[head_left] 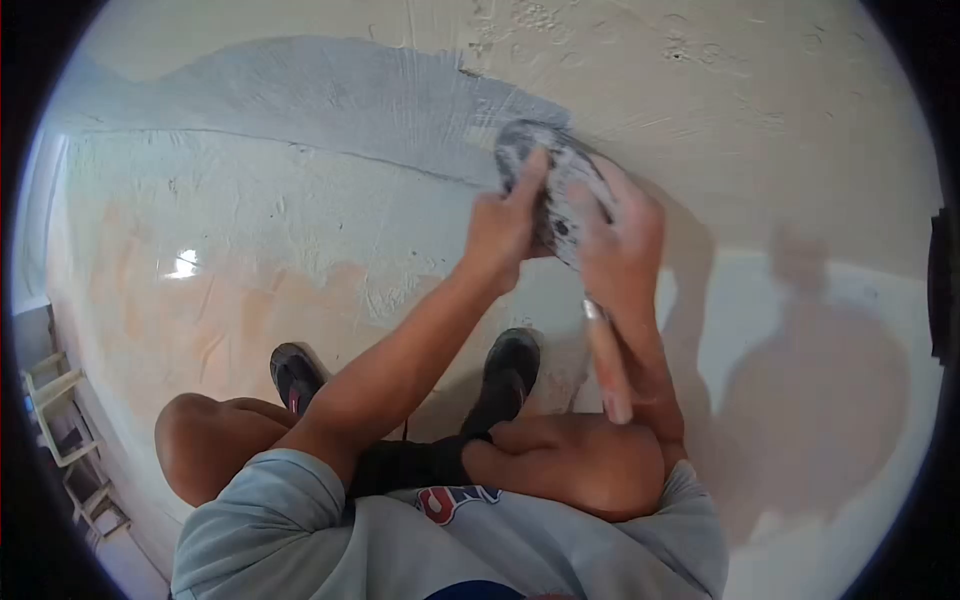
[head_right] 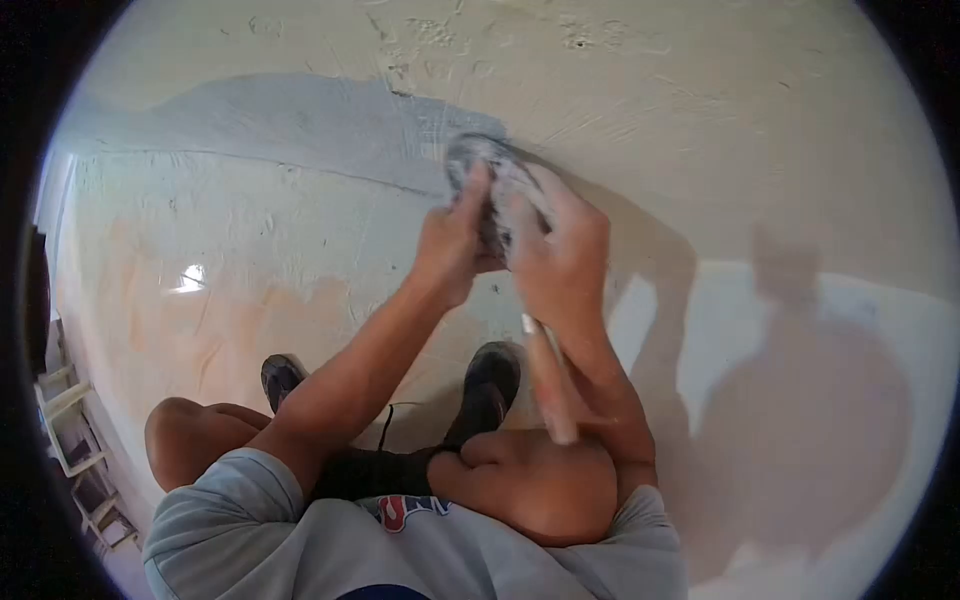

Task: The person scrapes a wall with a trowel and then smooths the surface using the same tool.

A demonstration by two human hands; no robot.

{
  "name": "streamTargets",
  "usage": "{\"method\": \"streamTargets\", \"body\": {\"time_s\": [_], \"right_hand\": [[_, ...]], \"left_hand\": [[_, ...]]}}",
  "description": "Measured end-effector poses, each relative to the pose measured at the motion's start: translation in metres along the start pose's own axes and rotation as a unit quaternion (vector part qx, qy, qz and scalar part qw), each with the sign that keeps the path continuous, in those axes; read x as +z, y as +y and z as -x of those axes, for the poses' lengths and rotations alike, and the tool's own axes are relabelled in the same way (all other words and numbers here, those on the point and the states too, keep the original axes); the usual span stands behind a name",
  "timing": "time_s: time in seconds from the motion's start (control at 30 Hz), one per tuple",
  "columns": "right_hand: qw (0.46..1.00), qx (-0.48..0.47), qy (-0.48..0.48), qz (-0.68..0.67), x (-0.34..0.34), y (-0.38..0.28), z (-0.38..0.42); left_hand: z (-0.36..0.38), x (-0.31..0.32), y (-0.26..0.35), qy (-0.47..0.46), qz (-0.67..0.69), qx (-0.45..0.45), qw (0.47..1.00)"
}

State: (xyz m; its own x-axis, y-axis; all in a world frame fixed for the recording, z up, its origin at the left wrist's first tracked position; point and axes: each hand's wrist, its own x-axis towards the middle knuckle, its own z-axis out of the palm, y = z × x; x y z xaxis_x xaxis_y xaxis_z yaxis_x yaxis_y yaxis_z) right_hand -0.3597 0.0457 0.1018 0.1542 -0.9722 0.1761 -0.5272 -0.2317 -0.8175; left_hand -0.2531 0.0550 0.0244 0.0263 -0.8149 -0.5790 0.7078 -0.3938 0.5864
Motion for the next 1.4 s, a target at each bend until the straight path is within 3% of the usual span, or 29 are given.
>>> {"method": "streamTargets", "body": {"time_s": [0.1,0.27,0.37,0.43,0.6,0.7,0.77,0.97,1.17,1.4], "right_hand": [[0.996,-0.078,-0.031,0.012,0.040,0.014,-0.016],[0.994,-0.096,-0.038,-0.034,0.049,0.018,-0.014],[0.999,-0.013,-0.024,-0.043,0.025,0.014,-0.004],[0.999,-0.037,0.011,-0.015,0.007,0.016,0.004],[0.999,0.023,0.026,-0.029,-0.017,0.007,0.014],[0.999,0.012,0.041,-0.026,-0.011,0.011,0.012],[1.000,-0.015,0.007,0.006,-0.002,0.005,0.002],[0.997,-0.067,-0.013,-0.027,0.037,0.020,-0.009],[0.999,-0.012,0.008,-0.044,-0.003,0.014,0.006],[0.999,-0.019,0.027,0.011,-0.017,0.000,0.011]], "left_hand": [[-0.012,-0.032,0.012,0.001,0.007,0.040,0.999],[-0.017,-0.041,0.013,0.030,-0.019,0.043,0.998],[-0.006,-0.017,0.005,0.030,-0.004,0.034,0.999],[0.000,0.000,-0.002,0.003,0.015,0.031,0.999],[0.004,0.016,-0.013,-0.058,-0.017,0.014,0.998],[0.001,0.012,-0.010,-0.046,-0.031,0.010,0.998],[-0.009,-0.002,-0.010,0.016,-0.029,0.034,0.999],[-0.009,-0.025,0.012,0.013,0.004,0.045,0.999],[-0.001,0.002,-0.006,-0.024,-0.014,0.023,0.999],[0.006,0.017,-0.009,-0.059,-0.024,-0.004,0.998]]}}
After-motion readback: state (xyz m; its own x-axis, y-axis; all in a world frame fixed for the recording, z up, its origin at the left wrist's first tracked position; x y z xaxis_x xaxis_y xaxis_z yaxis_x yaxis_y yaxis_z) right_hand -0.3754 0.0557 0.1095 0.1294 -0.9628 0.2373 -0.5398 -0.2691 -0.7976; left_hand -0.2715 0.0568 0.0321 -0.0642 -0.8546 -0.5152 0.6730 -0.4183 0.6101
